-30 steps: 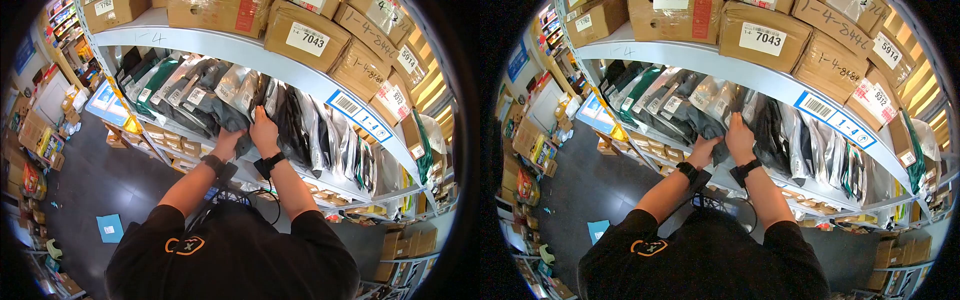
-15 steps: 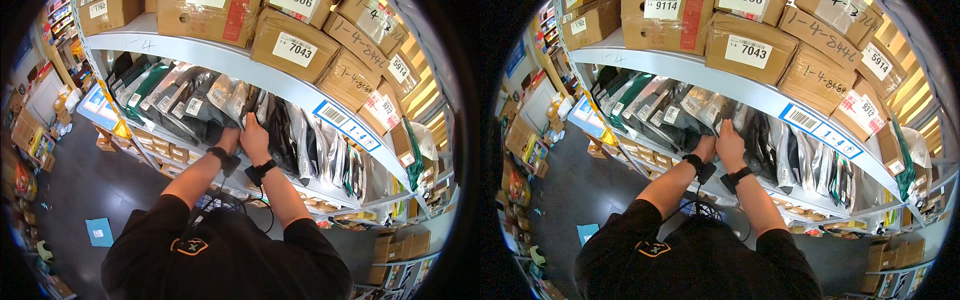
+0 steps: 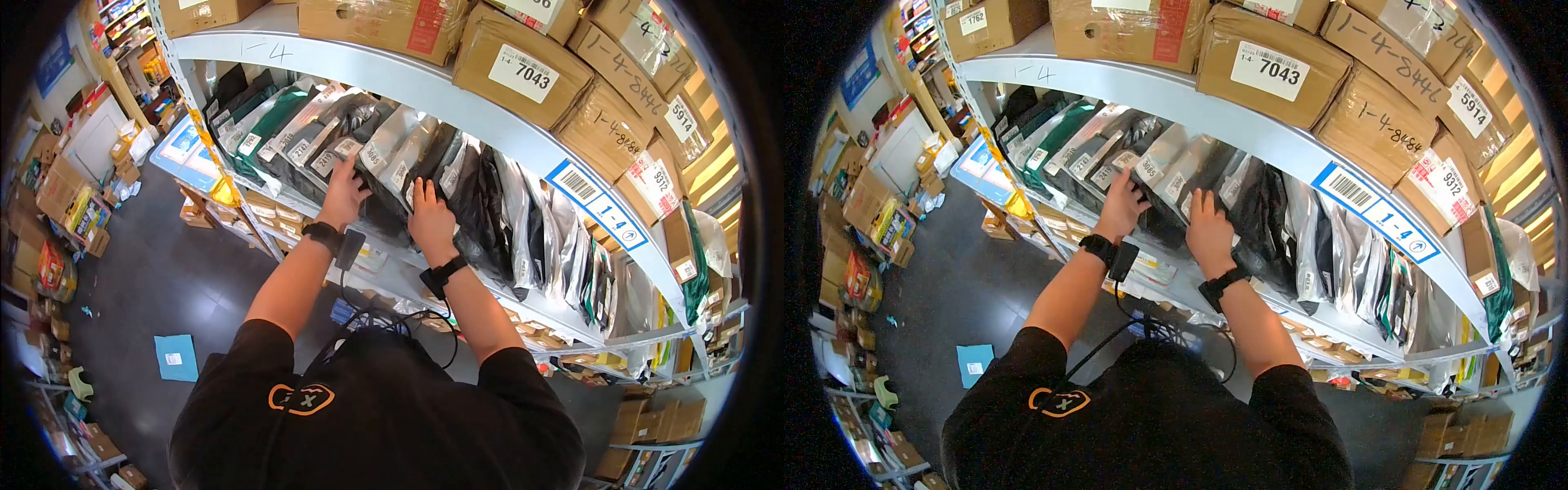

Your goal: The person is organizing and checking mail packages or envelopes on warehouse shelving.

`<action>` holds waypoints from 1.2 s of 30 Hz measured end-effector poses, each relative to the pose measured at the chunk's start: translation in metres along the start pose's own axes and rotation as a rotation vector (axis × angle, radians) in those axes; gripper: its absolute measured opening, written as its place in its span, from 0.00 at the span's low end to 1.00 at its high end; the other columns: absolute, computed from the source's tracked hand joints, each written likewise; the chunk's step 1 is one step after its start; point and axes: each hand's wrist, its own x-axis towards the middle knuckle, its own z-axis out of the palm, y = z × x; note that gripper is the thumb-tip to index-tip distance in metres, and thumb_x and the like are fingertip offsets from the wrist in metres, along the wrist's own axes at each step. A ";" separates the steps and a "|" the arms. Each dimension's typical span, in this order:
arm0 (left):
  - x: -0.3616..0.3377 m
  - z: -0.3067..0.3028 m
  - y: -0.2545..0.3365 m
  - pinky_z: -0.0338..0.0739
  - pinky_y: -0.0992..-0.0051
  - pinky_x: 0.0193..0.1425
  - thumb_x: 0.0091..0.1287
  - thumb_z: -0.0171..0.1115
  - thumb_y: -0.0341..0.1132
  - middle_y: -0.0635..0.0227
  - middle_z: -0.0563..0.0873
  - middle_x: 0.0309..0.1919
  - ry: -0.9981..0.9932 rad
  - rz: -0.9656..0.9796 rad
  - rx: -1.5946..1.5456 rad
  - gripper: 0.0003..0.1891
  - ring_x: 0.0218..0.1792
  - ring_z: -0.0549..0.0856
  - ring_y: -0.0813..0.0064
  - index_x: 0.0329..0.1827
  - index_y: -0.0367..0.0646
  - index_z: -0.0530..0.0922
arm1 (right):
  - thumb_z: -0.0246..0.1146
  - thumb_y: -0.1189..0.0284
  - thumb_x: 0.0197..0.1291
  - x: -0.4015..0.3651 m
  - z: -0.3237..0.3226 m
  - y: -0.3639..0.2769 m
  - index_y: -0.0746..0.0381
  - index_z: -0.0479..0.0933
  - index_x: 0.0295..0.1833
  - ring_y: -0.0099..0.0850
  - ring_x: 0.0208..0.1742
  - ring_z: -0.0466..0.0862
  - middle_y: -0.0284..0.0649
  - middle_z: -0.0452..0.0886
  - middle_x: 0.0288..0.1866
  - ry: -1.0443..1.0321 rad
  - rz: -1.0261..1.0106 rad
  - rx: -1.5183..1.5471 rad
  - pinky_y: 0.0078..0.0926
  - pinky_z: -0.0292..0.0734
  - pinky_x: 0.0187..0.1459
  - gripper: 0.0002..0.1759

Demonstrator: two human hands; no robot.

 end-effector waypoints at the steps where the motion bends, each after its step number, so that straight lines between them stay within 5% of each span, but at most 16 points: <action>1: 0.003 0.000 0.003 0.69 0.55 0.59 0.74 0.56 0.49 0.70 0.71 0.67 0.022 -0.026 -0.002 0.27 0.62 0.74 0.65 0.72 0.54 0.61 | 0.70 0.67 0.50 0.000 0.000 -0.001 0.63 0.65 0.72 0.43 0.50 0.84 0.49 0.70 0.70 -0.022 0.003 0.039 0.35 0.85 0.42 0.42; 2: 0.006 0.001 0.002 0.66 0.52 0.60 0.71 0.57 0.57 0.66 0.73 0.64 -0.036 0.045 0.070 0.30 0.62 0.73 0.63 0.70 0.54 0.62 | 0.71 0.66 0.50 -0.001 -0.002 -0.002 0.63 0.64 0.72 0.45 0.53 0.83 0.50 0.69 0.71 -0.046 0.007 0.077 0.38 0.84 0.46 0.43; 6: 0.028 -0.021 0.000 0.67 0.58 0.61 0.74 0.54 0.56 0.67 0.80 0.50 0.011 0.034 0.125 0.23 0.53 0.79 0.66 0.62 0.52 0.68 | 0.74 0.61 0.47 0.002 -0.014 -0.015 0.58 0.61 0.75 0.49 0.68 0.71 0.50 0.62 0.76 0.160 0.010 0.224 0.52 0.75 0.60 0.49; 8: 0.020 -0.035 0.001 0.68 0.60 0.61 0.75 0.52 0.53 0.67 0.81 0.50 -0.104 0.304 0.556 0.20 0.52 0.79 0.67 0.61 0.52 0.69 | 0.74 0.59 0.48 0.010 -0.026 -0.026 0.55 0.59 0.76 0.54 0.72 0.64 0.50 0.57 0.78 0.127 0.002 0.237 0.64 0.68 0.61 0.50; 10: 0.019 -0.036 0.005 0.69 0.62 0.61 0.76 0.51 0.51 0.67 0.82 0.52 -0.144 0.351 0.622 0.19 0.52 0.80 0.68 0.62 0.51 0.70 | 0.73 0.56 0.50 0.021 -0.020 -0.037 0.50 0.57 0.78 0.58 0.76 0.58 0.47 0.53 0.80 0.066 -0.005 0.319 0.77 0.63 0.60 0.51; 15: 0.005 -0.013 0.022 0.69 0.63 0.61 0.77 0.51 0.48 0.70 0.80 0.60 -0.116 0.043 0.077 0.20 0.57 0.79 0.68 0.64 0.48 0.70 | 0.73 0.54 0.51 0.026 -0.015 -0.053 0.53 0.57 0.77 0.57 0.77 0.56 0.46 0.53 0.80 -0.031 0.017 0.250 0.80 0.60 0.61 0.50; 20: -0.042 -0.006 0.025 0.72 0.65 0.63 0.72 0.53 0.31 0.67 0.78 0.64 -0.034 0.220 0.264 0.23 0.57 0.79 0.70 0.70 0.44 0.69 | 0.74 0.55 0.50 0.027 -0.012 -0.051 0.57 0.60 0.75 0.57 0.77 0.56 0.49 0.56 0.78 0.088 -0.031 0.254 0.80 0.55 0.63 0.49; 24: -0.049 -0.055 0.006 0.77 0.74 0.50 0.65 0.58 0.23 0.65 0.82 0.52 0.372 0.398 0.585 0.18 0.46 0.81 0.74 0.59 0.35 0.76 | 0.73 0.60 0.50 0.039 -0.017 -0.056 0.59 0.61 0.74 0.58 0.75 0.59 0.51 0.57 0.77 0.108 -0.045 0.271 0.80 0.58 0.61 0.47; 27: -0.053 -0.063 0.001 0.76 0.74 0.48 0.63 0.60 0.23 0.66 0.81 0.48 0.471 0.407 0.736 0.18 0.42 0.80 0.75 0.57 0.35 0.76 | 0.71 0.65 0.51 0.043 -0.010 -0.060 0.59 0.62 0.73 0.60 0.75 0.59 0.51 0.57 0.77 0.080 0.026 0.236 0.80 0.61 0.59 0.44; 36: -0.034 -0.053 0.005 0.80 0.72 0.54 0.64 0.65 0.26 0.57 0.81 0.49 0.210 0.231 0.528 0.30 0.49 0.83 0.70 0.67 0.29 0.63 | 0.73 0.64 0.50 0.043 -0.014 -0.063 0.61 0.58 0.76 0.57 0.75 0.60 0.51 0.58 0.77 0.060 0.088 0.254 0.69 0.67 0.62 0.49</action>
